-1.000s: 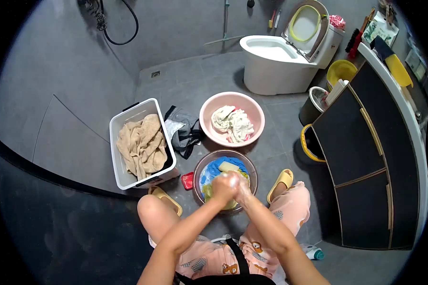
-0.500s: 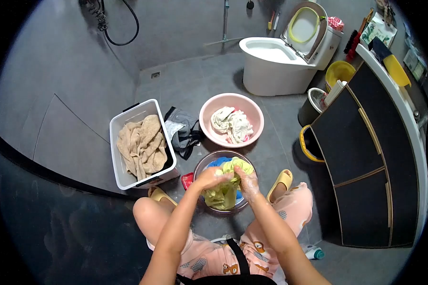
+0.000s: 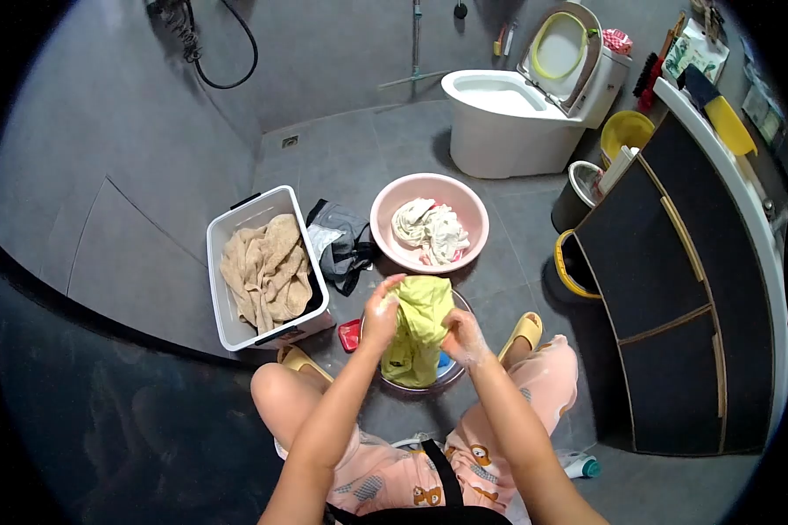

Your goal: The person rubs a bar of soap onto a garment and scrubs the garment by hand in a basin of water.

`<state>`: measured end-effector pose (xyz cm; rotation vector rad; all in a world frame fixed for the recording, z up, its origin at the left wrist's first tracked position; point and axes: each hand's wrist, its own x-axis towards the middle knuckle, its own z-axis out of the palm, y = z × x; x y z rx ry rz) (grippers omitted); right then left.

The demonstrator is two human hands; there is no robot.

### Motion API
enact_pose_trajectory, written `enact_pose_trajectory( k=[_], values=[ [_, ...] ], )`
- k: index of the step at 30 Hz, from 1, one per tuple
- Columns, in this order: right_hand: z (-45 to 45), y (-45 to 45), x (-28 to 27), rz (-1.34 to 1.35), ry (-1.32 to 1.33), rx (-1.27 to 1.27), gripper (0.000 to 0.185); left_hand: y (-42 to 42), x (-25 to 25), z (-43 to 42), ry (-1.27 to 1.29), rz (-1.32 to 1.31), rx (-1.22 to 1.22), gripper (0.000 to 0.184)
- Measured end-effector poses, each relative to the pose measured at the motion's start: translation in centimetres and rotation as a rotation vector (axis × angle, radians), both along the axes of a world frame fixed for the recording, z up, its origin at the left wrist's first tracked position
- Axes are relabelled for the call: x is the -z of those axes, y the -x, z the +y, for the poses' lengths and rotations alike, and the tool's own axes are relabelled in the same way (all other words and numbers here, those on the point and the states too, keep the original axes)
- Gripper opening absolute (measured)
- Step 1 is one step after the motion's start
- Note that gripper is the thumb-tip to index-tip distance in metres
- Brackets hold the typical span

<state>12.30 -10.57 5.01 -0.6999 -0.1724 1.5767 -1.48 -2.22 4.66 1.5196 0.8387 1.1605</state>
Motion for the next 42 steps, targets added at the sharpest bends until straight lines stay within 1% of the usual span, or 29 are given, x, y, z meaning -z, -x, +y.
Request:
enact_pose_trajectory(
  k=[1, 2, 3, 5, 6, 7, 8, 10, 12, 15, 16, 18, 19, 20, 21, 22, 24, 25, 27, 28, 30, 31, 34, 35, 36, 38, 40, 41, 42],
  values=[
    [0.5, -0.1, 1.5, 0.057, 0.060, -0.060, 0.026, -0.9, 1.0, -0.5, -0.018, -0.051, 0.023, 0.037],
    [0.8, 0.0, 2.4, 0.113, 0.120, -0.121, 0.027, -1.1, -0.8, -1.6, -0.192, 0.054, 0.052, 0.033],
    [0.5, 1.2, 1.5, -0.126, 0.147, -0.022, 0.022, -1.8, -1.9, -2.9, -0.236, 0.103, 0.051, 0.026],
    [1.4, 0.9, 4.0, -0.278, 0.226, 0.065, 0.023, -3.1, -1.6, -5.6, -0.399, 0.094, 0.055, 0.015],
    [1.8, -0.2, 6.7, -0.198, 0.143, -0.026, 0.023, -3.7, -2.1, -6.7, -0.586, 0.105, 0.072, 0.008],
    [2.3, -1.2, 9.3, -0.121, 0.064, -0.122, 0.024, -3.8, -2.7, -8.1, -0.632, 0.140, 0.154, 0.005],
    [2.4, -1.9, 11.4, 0.135, -0.168, -0.288, 0.023, -3.9, -3.0, -9.1, -0.674, 0.173, 0.237, 0.008],
    [1.5, -0.9, 10.6, 0.241, -0.159, -0.243, 0.023, -4.2, 0.1, -7.4, -0.909, 0.440, 0.018, 0.016],
    [0.3, 3.4, 4.3, -0.069, 0.304, 0.173, 0.024, -4.0, 0.9, -4.6, -0.843, 0.464, -0.106, 0.020],
    [0.3, 3.1, 5.7, -0.010, 0.193, 0.100, 0.023, -3.9, 0.6, -3.7, -0.734, 0.403, -0.204, 0.023],
    [0.2, 2.9, 6.7, 0.010, 0.159, 0.074, 0.023, -3.9, 0.8, -4.8, -0.773, 0.362, -0.098, 0.022],
    [1.8, 1.0, 14.2, 0.684, -0.458, -0.366, 0.028, -4.3, -2.6, -7.2, -0.821, 0.255, 0.047, 0.019],
    [1.1, 1.2, 13.9, 0.618, -0.297, -0.272, 0.032, -4.6, -3.9, -7.9, -0.830, 0.194, 0.089, 0.017],
    [1.0, 1.2, 12.2, 0.446, -0.190, -0.215, 0.035, -4.7, -2.7, -6.5, -0.815, 0.278, 0.009, 0.016],
    [0.9, 1.7, 8.3, 0.247, -0.003, -0.122, 0.037, -4.3, 0.0, -4.2, -0.794, 0.364, -0.070, 0.015],
    [0.2, 3.1, 1.9, -0.019, 0.260, -0.034, 0.040, -3.8, 2.1, -2.3, -0.770, 0.448, -0.150, 0.015],
    [-0.5, 4.3, -6.8, -0.223, 0.494, -0.058, 0.046, -2.8, 3.1, 0.3, -0.267, 0.483, -0.193, 0.022],
    [-0.1, 4.3, -5.8, -0.188, 0.531, -0.009, 0.044, -2.8, 3.2, 0.2, -0.144, 0.421, -0.241, 0.024],
    [0.7, 2.7, -0.4, -0.160, 0.381, 0.057, 0.041, -3.0, 3.0, 0.8, 0.080, 0.293, -0.335, 0.030],
    [0.8, 1.9, 1.1, -0.139, 0.309, 0.090, 0.040, -3.0, 3.0, 1.2, 0.228, 0.205, -0.292, 0.030],
    [0.8, 1.1, 0.3, -0.226, 0.264, 0.270, 0.032, -2.8, 4.1, 1.8, 0.529, 0.037, -0.191, 0.032],
    [0.9, 0.5, 1.9, -0.247, 0.236, 0.331, 0.030, -2.3, 4.8, 2.1, 0.557, 0.049, -0.092, 0.039],
    [0.9, -0.3, 3.3, -0.316, 0.275, 0.447, 0.027, -2.8, 3.2, 0.8, 0.605, 0.032, -0.021, 0.033],
    [0.8, -0.3, 2.9, -0.288, 0.295, 0.443, 0.027, -3.1, 2.1, 0.0, 0.570, -0.002, 0.006, 0.027],
    [0.6, -0.3, 2.4, -0.261, 0.316, 0.441, 0.027, -3.5, 1.0, -1.0, 0.430, 0.113, -0.006, 0.021],
    [0.3, -0.1, 2.4, -0.303, 0.341, 0.375, 0.025, -4.8, 1.2, -4.0, 0.179, 0.054, 0.013, 0.015],
    [0.5, -0.7, 5.7, -0.353, 0.340, 0.247, 0.025, -5.5, 0.6, -8.3, -0.365, 0.317, 0.017, 0.013],
    [0.7, -0.6, 5.3, -0.030, -0.034, 0.129, 0.024, -5.7, -0.2, -9.6, -0.477, 0.279, 0.054, 0.018],
    [0.9, -0.4, 5.0, 0.304, -0.325, -0.085, 0.024, -5.8, 0.2, -8.8, -0.506, 0.389, -0.013, 0.021]
  ],
)
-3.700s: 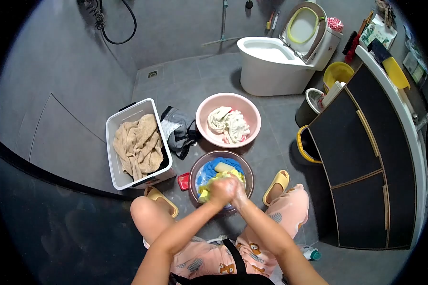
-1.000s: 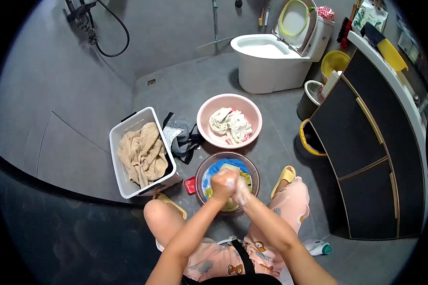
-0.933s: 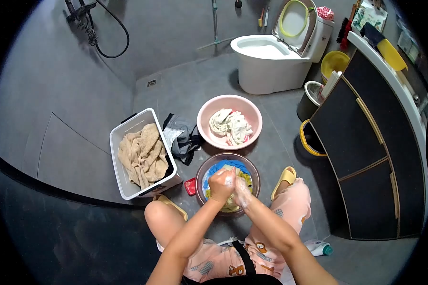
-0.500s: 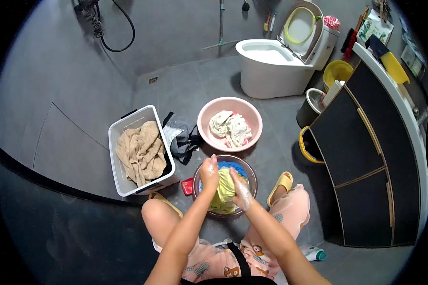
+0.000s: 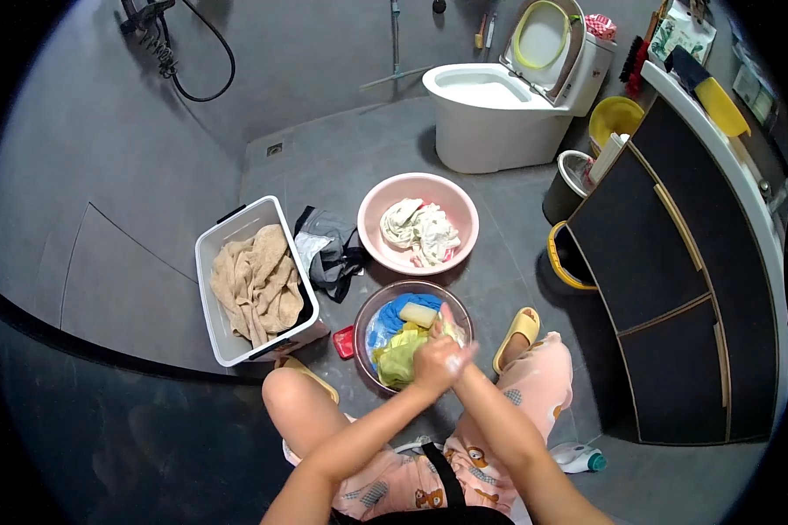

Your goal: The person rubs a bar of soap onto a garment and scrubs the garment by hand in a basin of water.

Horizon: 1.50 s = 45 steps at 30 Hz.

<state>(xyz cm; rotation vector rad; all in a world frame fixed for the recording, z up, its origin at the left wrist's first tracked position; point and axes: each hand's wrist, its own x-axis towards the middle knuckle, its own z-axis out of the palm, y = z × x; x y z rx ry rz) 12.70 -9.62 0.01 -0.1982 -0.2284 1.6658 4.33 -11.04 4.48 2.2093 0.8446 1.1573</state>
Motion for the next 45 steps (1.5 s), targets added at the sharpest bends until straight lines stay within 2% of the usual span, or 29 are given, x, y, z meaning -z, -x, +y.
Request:
enact_pose_trajectory(
  k=[1, 2, 3, 6, 7, 8, 10, 11, 13, 14, 17, 18, 20, 21, 23, 25, 27, 30, 31, 32, 34, 36, 37, 38, 39, 40, 42, 44, 45],
  values=[
    [-1.4, 1.2, -0.1, -0.140, 0.295, 0.142, 0.024, -0.1, 0.8, 1.8, -0.043, 0.092, -0.081, 0.024],
    [-2.1, 3.0, -4.0, -0.282, 0.592, 0.284, 0.024, -0.1, 1.4, 3.6, -0.087, 0.182, -0.162, 0.029],
    [-1.7, 3.6, -5.0, -0.354, 0.606, 0.293, 0.023, 0.3, 1.6, 5.5, 0.063, 0.041, -0.235, 0.028],
    [-2.1, 3.6, -6.3, -0.552, 0.555, 0.352, 0.024, 0.9, 1.0, 4.7, -0.067, 0.194, -0.253, 0.024],
    [-1.8, 1.5, -0.3, -0.381, 0.521, 0.204, 0.025, 0.4, 1.2, 3.4, -0.203, 0.242, -0.168, 0.017],
    [-1.9, 0.9, 2.7, -0.251, 0.394, 0.188, 0.027, -0.2, -0.2, 2.4, -0.221, -0.073, -0.063, 0.013],
    [-2.2, 3.1, -2.5, -0.453, 0.569, 0.314, 0.034, -0.1, 2.6, 4.4, -0.069, -0.087, -0.126, 0.016],
    [-2.0, 3.5, -3.4, -0.519, 0.584, 0.297, 0.034, 0.9, 0.7, 5.3, 0.199, -0.097, -0.109, 0.027],
    [-1.9, 3.6, -4.3, -0.664, 0.612, 0.253, 0.033, 1.7, 2.1, 7.5, 0.409, 0.063, -0.228, 0.040],
    [-1.8, 3.0, -4.0, -0.627, 0.637, 0.276, 0.033, 2.0, 2.2, 8.0, 0.484, 0.153, -0.262, 0.045],
    [-1.5, 0.2, -3.4, -0.550, 0.657, 0.385, 0.031, 2.6, 3.2, 8.8, 0.605, 0.057, -0.070, 0.046],
    [-0.8, -0.8, -2.6, -0.604, 0.675, 0.476, 0.029, 3.2, 2.6, 9.1, 0.804, 0.190, 0.118, 0.047],
    [-0.9, -2.1, -2.3, -0.698, 0.629, 0.554, 0.026, 4.1, -0.1, 9.1, 1.077, 0.343, 0.398, 0.033],
    [-0.9, -2.2, -2.8, -0.674, 0.584, 0.560, 0.024, 4.2, -1.0, 9.0, 1.075, 0.213, 0.392, 0.029],
    [-1.0, -2.4, -2.4, -0.804, 0.573, 0.559, 0.024, 4.4, -1.8, 8.8, 1.067, -0.049, 0.373, 0.024],
    [-1.1, -2.4, -2.0, -0.835, 0.576, 0.546, 0.026, 4.2, 0.1, 9.2, 1.067, -0.233, 0.309, 0.019],
    [-1.3, -1.4, -2.7, -0.767, 0.598, 0.522, 0.029, 3.5, 0.4, 8.8, 0.987, -0.361, 0.191, 0.014],
    [-1.3, -0.1, -4.9, -0.443, 0.670, 0.428, 0.030, 1.9, -0.2, 6.3, 0.649, -0.386, 0.111, 0.014],
    [-1.3, -0.3, -4.3, -0.462, 0.642, 0.398, 0.029, 1.6, -0.1, 5.5, 0.640, -0.343, 0.126, 0.017],
    [-1.4, -0.7, -3.5, -0.456, 0.571, 0.383, 0.029, 0.6, 1.4, 4.8, 0.566, -0.445, 0.184, 0.019],
    [-1.6, -1.5, -1.7, -0.439, 0.432, 0.355, 0.030, 0.4, -3.0, 1.6, 0.409, -0.255, 0.181, 0.017],
    [-0.8, -0.6, -2.1, -0.474, 0.644, 0.380, 0.024, 0.2, -1.6, 0.7, 0.083, -0.137, 0.308, 0.016],
    [-1.8, 0.6, -2.5, -0.365, 0.600, 0.378, 0.023, 0.1, -0.4, 1.3, -0.083, -0.110, 0.196, 0.027],
    [-2.5, 1.9, -3.0, -0.254, 0.556, 0.377, 0.021, -0.2, 2.4, 3.0, -0.187, 0.047, 0.002, 0.028],
    [-2.5, 2.7, -4.0, -0.600, 0.569, 0.375, 0.019, 0.0, 1.5, 4.1, -0.102, -0.020, -0.049, 0.027],
    [-2.8, 2.4, -5.1, -0.646, 0.597, 0.289, 0.022, 0.1, 0.6, 5.0, -0.017, -0.090, -0.100, 0.026],
    [-2.4, 2.0, -4.0, -0.588, 0.516, 0.228, 0.024, 0.3, 0.3, 4.4, -0.090, -0.048, -0.104, 0.028],
    [-2.3, -0.2, -0.1, -0.258, 0.211, 0.069, 0.024, 0.5, -1.3, 3.6, -0.201, -0.053, -0.018, 0.029],
    [-2.2, -0.7, -0.4, -0.096, 0.058, -0.012, 0.024, 0.3, -1.3, 3.7, -0.121, -0.022, -0.037, 0.029]
  ],
)
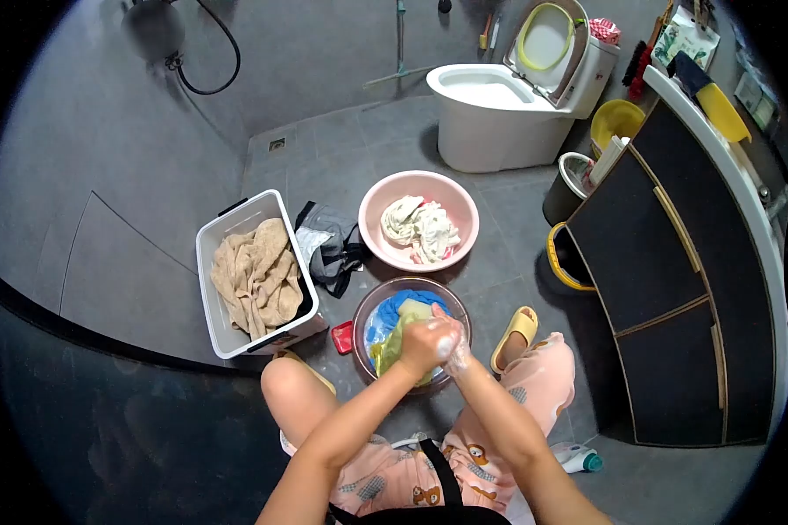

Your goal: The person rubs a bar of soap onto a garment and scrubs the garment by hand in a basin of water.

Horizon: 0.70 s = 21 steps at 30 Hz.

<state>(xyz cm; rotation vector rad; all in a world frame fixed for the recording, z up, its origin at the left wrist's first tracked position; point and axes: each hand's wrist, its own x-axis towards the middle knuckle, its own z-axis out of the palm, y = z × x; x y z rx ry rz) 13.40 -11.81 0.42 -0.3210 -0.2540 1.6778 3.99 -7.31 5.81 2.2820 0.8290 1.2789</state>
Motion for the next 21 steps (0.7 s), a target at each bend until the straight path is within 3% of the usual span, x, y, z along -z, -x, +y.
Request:
enact_pose_trajectory(
  k=[3, 4, 5, 7, 10, 11, 13, 14, 15, 17, 19, 20, 21],
  values=[
    [0.9, 1.9, -5.1, -0.441, 0.597, 0.402, 0.024, 0.2, -0.1, 0.8, 0.249, 0.101, -0.057, 0.037],
    [1.0, 0.4, -3.3, -0.324, 0.499, 0.416, 0.026, 0.7, -0.2, 1.7, 0.307, 0.158, -0.007, 0.045],
    [0.4, -1.1, -3.9, -0.514, 0.471, 0.418, 0.028, 1.2, -0.6, 2.0, 0.466, 0.273, 0.047, 0.048],
    [0.8, -1.3, -4.9, -0.579, 0.482, 0.398, 0.029, 1.7, 0.9, 2.5, 0.409, 0.354, 0.237, 0.043],
    [1.2, -1.2, -3.3, -0.455, 0.342, 0.366, 0.029, 2.6, 0.9, 4.1, 0.764, 0.175, 0.346, 0.036],
    [1.4, -1.0, -2.0, -0.648, 0.318, 0.308, 0.028, 3.0, 0.5, 4.4, 0.912, 0.040, 0.388, 0.024],
    [1.3, -0.6, 1.8, -1.029, 0.266, 0.178, 0.027, 4.2, -1.1, 5.1, 1.264, -0.260, 0.507, 0.019],
    [0.8, -0.6, 3.2, -1.229, 0.231, 0.020, 0.024, 4.7, -1.6, 5.4, 1.301, -0.415, 0.472, 0.012],
    [0.6, -0.4, 1.5, -1.282, 0.212, -0.060, 0.023, 5.2, -1.1, 6.1, 1.317, -0.595, 0.457, 0.012],
    [0.2, -0.8, -1.9, -1.386, 0.170, -0.224, 0.021, 6.0, -0.4, 7.2, 1.162, -0.936, 0.133, 0.011],
    [0.3, -1.6, -1.5, -0.988, 0.207, -0.107, 0.024, 6.9, 0.6, 8.5, 0.999, -0.960, -0.007, 0.017],
    [0.4, -1.3, -1.7, -0.772, 0.210, -0.014, 0.025, 6.8, 0.1, 8.1, 0.739, -0.609, -0.223, 0.024],
    [0.5, -1.0, -2.0, -0.555, 0.212, 0.077, 0.026, 6.3, 0.3, 7.6, 0.443, -0.389, -0.284, 0.020]
  ],
)
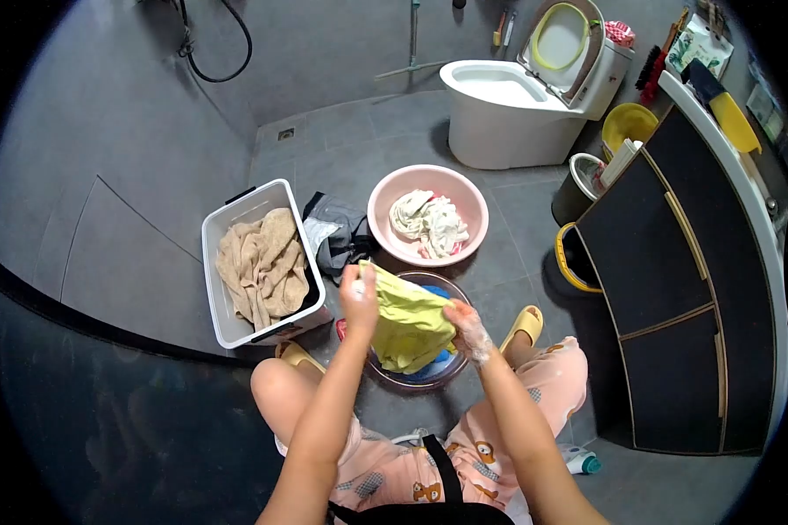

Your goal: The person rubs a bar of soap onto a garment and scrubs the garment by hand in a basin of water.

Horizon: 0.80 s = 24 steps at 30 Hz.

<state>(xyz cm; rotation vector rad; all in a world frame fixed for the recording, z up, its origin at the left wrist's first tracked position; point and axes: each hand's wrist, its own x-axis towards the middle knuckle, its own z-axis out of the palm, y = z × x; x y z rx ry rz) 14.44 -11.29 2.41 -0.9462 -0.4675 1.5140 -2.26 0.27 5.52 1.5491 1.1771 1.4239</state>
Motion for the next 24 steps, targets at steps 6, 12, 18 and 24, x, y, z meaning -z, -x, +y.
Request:
enact_pose_trajectory(
  k=[6, 12, 18, 24],
  values=[
    [2.1, 1.6, 0.6, 0.188, 0.040, 0.350, 0.026, -5.0, 2.6, -8.2, 0.037, 0.016, 0.376, 0.021],
    [0.3, 5.4, 1.0, 0.206, 0.190, 0.291, 0.031, -5.1, 4.4, -6.4, -0.328, 0.599, 0.223, 0.026],
    [0.5, 4.7, 2.3, 0.071, 0.235, 0.085, 0.022, -5.0, 4.8, -6.9, -0.282, 0.438, 0.252, 0.028],
    [1.0, 4.3, 0.9, -0.239, 0.147, 0.085, 0.033, -0.9, 2.1, -2.8, 0.245, 0.623, 0.329, 0.047]
  ],
)
